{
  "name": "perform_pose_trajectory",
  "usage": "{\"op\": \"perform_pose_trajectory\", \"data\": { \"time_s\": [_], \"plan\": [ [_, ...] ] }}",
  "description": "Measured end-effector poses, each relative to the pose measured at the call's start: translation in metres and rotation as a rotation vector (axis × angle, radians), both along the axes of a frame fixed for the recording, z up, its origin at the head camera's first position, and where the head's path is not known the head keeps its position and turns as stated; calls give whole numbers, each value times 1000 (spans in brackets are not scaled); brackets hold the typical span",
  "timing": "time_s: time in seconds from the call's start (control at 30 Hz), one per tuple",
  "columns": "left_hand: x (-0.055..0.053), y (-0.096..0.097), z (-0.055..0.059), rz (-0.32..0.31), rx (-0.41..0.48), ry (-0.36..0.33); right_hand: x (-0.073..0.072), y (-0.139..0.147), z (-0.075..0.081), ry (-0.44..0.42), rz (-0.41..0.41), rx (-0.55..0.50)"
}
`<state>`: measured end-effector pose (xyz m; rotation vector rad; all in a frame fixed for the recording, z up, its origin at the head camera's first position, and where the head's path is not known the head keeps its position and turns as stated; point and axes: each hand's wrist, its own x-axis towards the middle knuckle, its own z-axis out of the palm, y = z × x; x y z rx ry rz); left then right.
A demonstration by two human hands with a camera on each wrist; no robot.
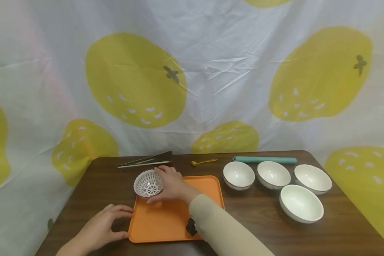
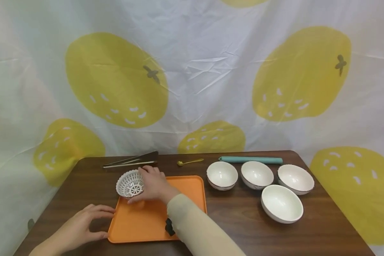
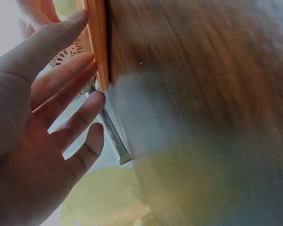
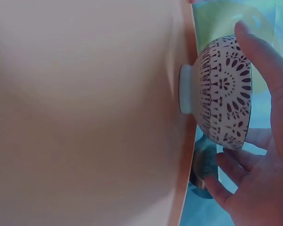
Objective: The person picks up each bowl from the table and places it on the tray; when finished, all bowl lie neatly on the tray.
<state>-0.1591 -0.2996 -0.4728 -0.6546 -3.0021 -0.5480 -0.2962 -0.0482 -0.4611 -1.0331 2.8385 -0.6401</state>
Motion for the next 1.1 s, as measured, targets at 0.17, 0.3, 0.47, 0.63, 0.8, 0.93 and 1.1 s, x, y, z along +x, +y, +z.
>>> {"op": "perform_pose_trajectory", "data": {
  "time_s": [0.17, 0.3, 0.47, 0.63, 0.8, 0.93, 1.1],
  "plan": [
    [-2, 1, 2, 0, -7, -1, 6, 21, 2, 11, 7, -24],
    [-3, 1, 3, -1, -15, 15, 11, 47, 10, 10, 7, -73],
    [-4, 2, 4, 4, -24, 9, 20, 85, 15, 22, 11, -101],
    [-3, 2, 2, -1, -29, -15, 34, 123, 17, 58, -17, -110],
    [-4, 3, 0, 9, -35, -50, 45, 161, 20, 141, -62, -119],
    [-3, 5, 2, 23, -6, -89, 52, 186, 18, 221, -79, -150],
    [-1, 7, 4, 30, -4, -75, 62, 215, 15, 283, -111, -199]
  ]
}}
